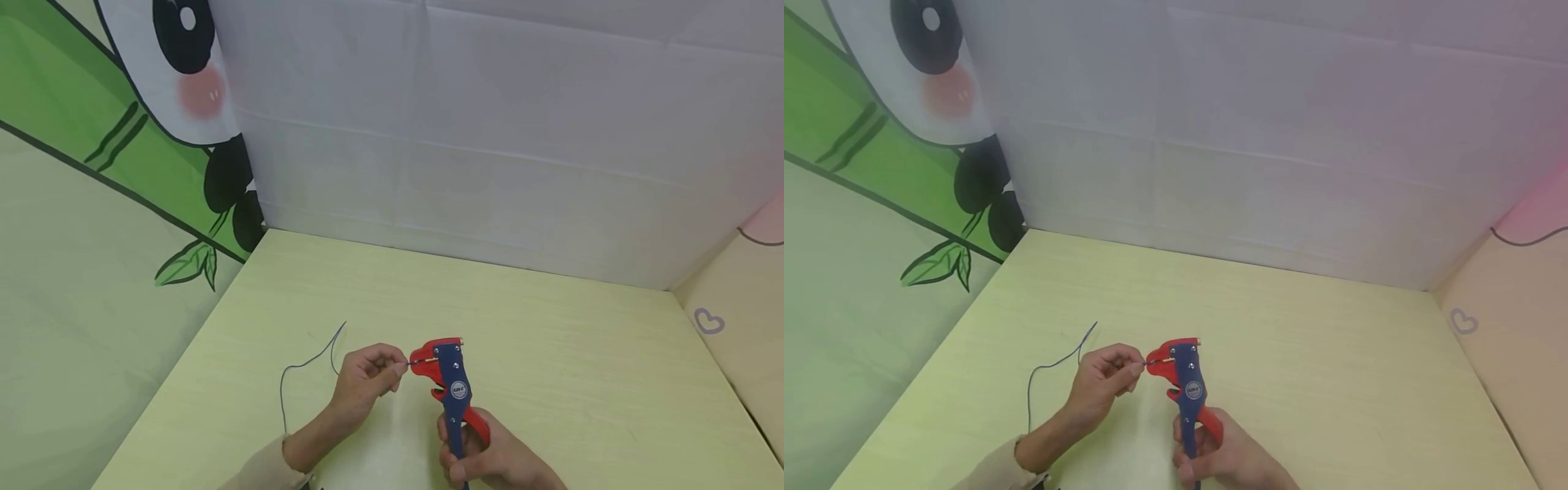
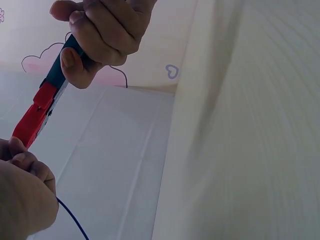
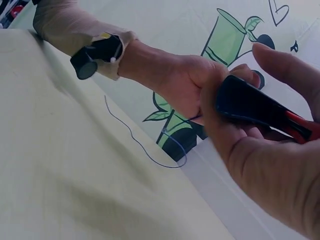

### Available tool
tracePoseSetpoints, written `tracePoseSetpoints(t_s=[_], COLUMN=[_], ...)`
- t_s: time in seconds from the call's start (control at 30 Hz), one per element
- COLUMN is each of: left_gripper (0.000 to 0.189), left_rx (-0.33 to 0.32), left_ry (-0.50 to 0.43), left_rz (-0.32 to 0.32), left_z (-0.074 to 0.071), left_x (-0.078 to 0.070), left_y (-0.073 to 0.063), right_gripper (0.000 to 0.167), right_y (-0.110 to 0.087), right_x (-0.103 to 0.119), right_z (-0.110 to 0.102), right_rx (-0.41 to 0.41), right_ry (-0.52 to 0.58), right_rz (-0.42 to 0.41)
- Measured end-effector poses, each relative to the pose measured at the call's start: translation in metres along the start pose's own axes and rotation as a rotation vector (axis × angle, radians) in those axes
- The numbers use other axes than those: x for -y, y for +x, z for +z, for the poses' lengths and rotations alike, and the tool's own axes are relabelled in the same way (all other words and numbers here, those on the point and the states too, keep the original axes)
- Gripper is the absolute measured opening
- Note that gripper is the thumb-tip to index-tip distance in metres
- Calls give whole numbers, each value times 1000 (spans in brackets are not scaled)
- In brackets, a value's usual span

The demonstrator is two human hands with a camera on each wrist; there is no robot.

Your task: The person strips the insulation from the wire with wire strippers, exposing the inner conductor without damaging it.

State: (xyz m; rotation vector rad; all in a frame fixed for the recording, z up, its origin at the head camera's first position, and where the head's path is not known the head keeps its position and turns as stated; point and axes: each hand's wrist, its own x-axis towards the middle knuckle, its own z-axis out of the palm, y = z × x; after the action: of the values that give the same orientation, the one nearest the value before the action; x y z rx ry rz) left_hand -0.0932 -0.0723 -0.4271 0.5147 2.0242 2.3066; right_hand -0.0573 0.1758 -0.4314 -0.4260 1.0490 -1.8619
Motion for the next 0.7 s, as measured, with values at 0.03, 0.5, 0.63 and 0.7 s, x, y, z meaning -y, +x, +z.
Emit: tracePoseSetpoints(t_s=[0.03, 0.5, 0.63, 0.7], left_gripper=[16, 15, 15, 14], left_rx=[1, -22, -22, -20], left_ry=[-1, 45, 56, 64], left_rz=[2, -35, -25, -9], left_z=[-1, -7, -7, -7], left_x=[0, -1, -1, -1], left_y=[0, -4, -5, -5], right_gripper=[23, 16, 10, 8], right_y=[1, 11, 12, 11], right_x=[-2, -18, -19, -19], right_z=[1, 14, 16, 18], right_rx=[14, -94, -143, -168], right_ry=[7, -35, -42, -63], right_rz=[-12, -76, -35, -17])
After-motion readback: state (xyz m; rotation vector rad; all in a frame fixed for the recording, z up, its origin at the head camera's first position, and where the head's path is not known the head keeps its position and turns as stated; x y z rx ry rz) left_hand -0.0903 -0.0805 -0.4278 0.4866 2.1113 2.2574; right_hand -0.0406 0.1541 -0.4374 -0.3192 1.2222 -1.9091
